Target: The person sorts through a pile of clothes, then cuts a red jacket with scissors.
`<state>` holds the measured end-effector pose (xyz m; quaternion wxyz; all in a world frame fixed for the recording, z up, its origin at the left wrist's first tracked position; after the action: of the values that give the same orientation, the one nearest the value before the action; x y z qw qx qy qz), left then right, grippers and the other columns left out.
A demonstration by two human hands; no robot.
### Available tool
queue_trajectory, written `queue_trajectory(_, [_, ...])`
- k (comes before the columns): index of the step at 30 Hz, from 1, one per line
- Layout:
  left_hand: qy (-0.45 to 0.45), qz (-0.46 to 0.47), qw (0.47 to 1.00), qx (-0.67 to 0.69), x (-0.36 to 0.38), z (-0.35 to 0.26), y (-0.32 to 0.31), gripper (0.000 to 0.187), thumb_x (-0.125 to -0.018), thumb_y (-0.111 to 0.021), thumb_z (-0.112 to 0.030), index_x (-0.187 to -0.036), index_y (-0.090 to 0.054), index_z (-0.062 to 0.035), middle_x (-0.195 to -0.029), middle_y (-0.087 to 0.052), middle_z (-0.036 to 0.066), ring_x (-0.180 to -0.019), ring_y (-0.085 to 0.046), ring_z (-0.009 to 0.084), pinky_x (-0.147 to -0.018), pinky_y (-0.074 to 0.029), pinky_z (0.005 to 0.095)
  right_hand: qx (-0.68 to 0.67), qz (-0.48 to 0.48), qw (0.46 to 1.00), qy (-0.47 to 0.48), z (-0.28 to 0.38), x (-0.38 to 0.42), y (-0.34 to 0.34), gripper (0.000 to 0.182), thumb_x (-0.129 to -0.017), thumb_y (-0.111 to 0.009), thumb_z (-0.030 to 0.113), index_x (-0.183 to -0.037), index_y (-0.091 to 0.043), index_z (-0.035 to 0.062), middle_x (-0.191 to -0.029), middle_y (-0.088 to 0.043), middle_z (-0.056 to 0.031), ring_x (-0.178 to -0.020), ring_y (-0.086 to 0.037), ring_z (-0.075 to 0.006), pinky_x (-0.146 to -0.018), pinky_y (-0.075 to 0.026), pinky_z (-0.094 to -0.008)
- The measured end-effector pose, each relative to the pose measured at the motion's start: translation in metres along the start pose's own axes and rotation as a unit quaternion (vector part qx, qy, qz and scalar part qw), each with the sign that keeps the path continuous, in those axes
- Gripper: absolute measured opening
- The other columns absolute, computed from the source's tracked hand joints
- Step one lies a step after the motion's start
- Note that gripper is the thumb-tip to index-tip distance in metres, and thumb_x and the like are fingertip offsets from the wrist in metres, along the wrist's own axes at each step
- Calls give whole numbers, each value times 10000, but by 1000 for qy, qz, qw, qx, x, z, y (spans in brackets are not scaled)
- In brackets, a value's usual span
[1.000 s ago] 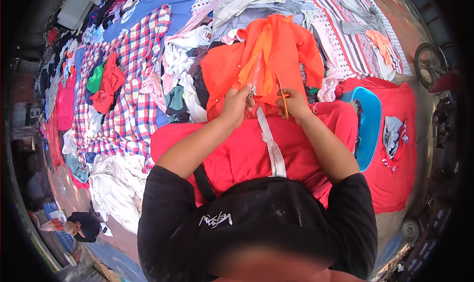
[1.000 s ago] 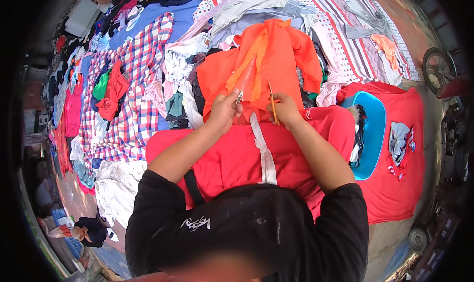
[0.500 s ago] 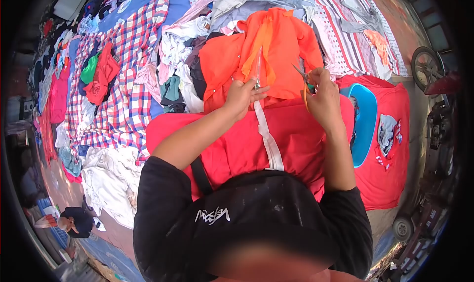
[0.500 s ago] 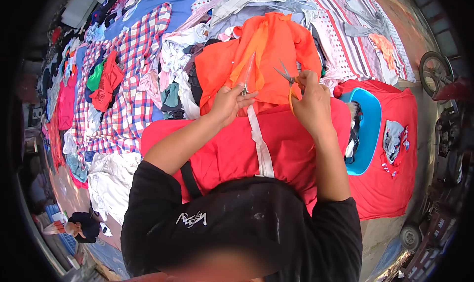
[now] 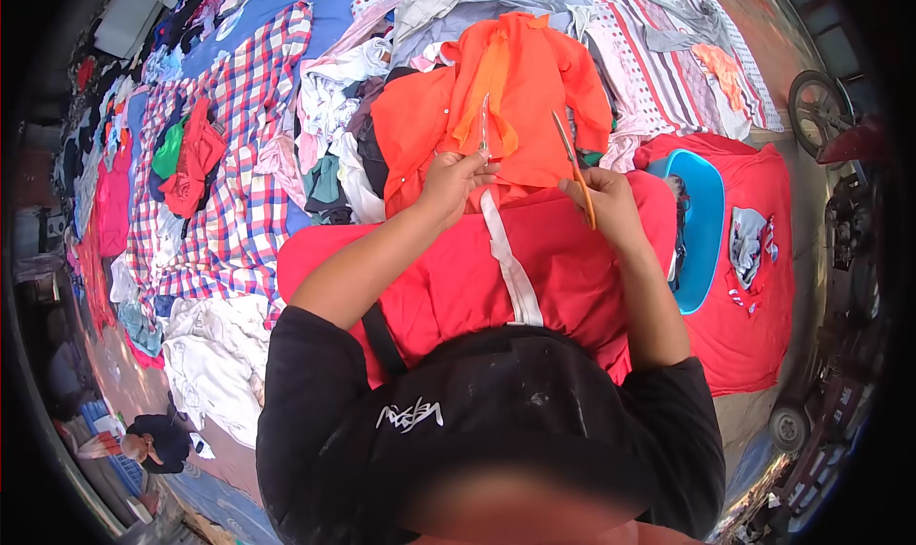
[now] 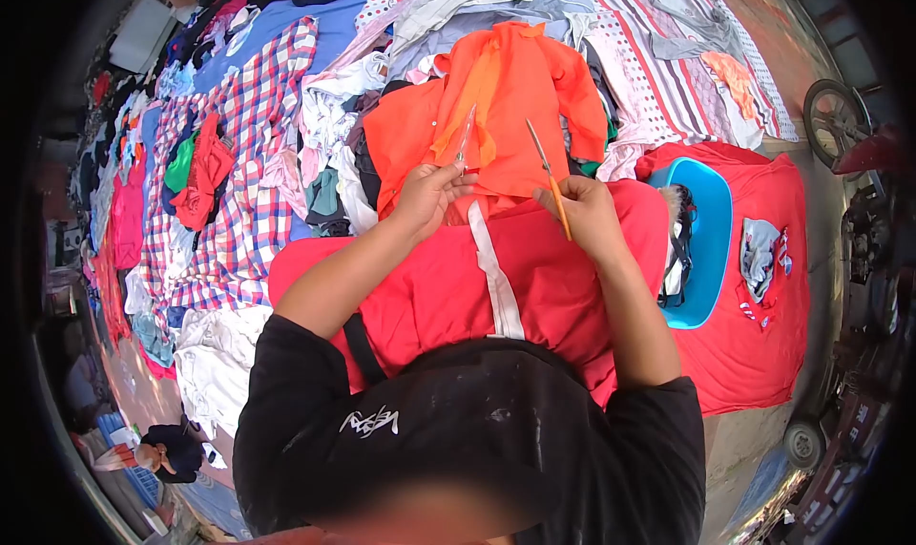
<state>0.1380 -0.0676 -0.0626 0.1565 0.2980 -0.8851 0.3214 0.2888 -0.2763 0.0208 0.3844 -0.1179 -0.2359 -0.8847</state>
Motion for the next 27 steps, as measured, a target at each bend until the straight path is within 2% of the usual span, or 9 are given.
queue_trajectory(1, [18,-12,999,-33,-4,-1,3,164,-966,-631,-143,-965,-627,21,-974,-683,123,-982,-702,240,-857,-586,345,28,-9,999,31,-10,1,-11,389,-862,-794,308,-712,-604,3,-592,-509,19,-566,-447,-52,-497,-361,-254])
queue_trajectory(2, [12,-20,999,-29,-9,-5,4,157,-966,-635,-146,-955,-610,8,-971,-681,118,-974,-705,238,-836,-590,347,58,9,998,23,-1,11,-21,377,-870,-785,324,-765,-624,0,-618,-518,21,-580,-432,-48,-508,-362,-257])
queue_trajectory(5, [13,-42,999,1,-1,-7,3,154,-970,-637,-153,-932,-559,-25,-967,-676,117,-974,-707,242,-812,-596,358,-24,66,997,33,-6,22,-59,375,-883,-771,341,-792,-633,4,-632,-522,21,-578,-429,-53,-512,-361,-253])
queue_trajectory(7, [-18,-41,997,64,3,-8,-8,160,-980,-627,-151,-927,-523,-41,-973,-673,133,-1006,-701,257,-845,-590,374,-104,79,991,-15,-21,18,-82,388,-898,-750,367,-802,-634,10,-638,-521,20,-578,-433,-55,-515,-365,-253])
queue_trajectory(8, [-31,-24,996,79,1,-8,-9,176,-991,-612,-162,-934,-506,-33,-1003,-662,151,-1030,-695,267,-852,-587,374,-124,106,985,-64,-23,21,-87,406,-909,-729,397,-768,-621,32,-633,-531,14,-562,-456,-58,-507,-372,-247])
queue_trajectory(11, [-49,13,993,111,0,-3,-5,208,-1020,-568,-187,-945,-467,-21,-1068,-637,190,-1087,-677,295,-887,-573,386,-166,144,968,-121,-32,27,-98,414,-911,-723,411,-742,-604,52,-628,-546,6,-537,-481,-61,-479,-373,-239])
queue_trajectory(19, [-48,48,992,109,6,0,-15,225,-1047,-510,-212,-946,-442,-22,-1089,-629,218,-1136,-652,338,-964,-539,437,-205,110,966,-114,-37,23,-101,440,-925,-696,439,-711,-554,81,-582,-501,10,-472,-457,-65,-434,-348,-230])
queue_trajectory(27, [-11,70,993,89,7,23,-18,219,-1053,-479,-202,-958,-510,-7,-1084,-655,221,-1144,-650,347,-971,-530,422,-213,115,964,-112,-45,11,-107,446,-921,-683,471,-740,-561,83,-589,-496,16,-484,-449,-72,-446,-339,-237])
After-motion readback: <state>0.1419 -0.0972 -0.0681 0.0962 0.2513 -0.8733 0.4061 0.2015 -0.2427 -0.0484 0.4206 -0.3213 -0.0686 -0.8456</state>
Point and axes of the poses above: each hand's wrist, its own x-axis away from the middle knuckle, its own y-axis out of the back of the hand, z = x × y, the point moved 2 cm from there along -x, towards the middle knuckle
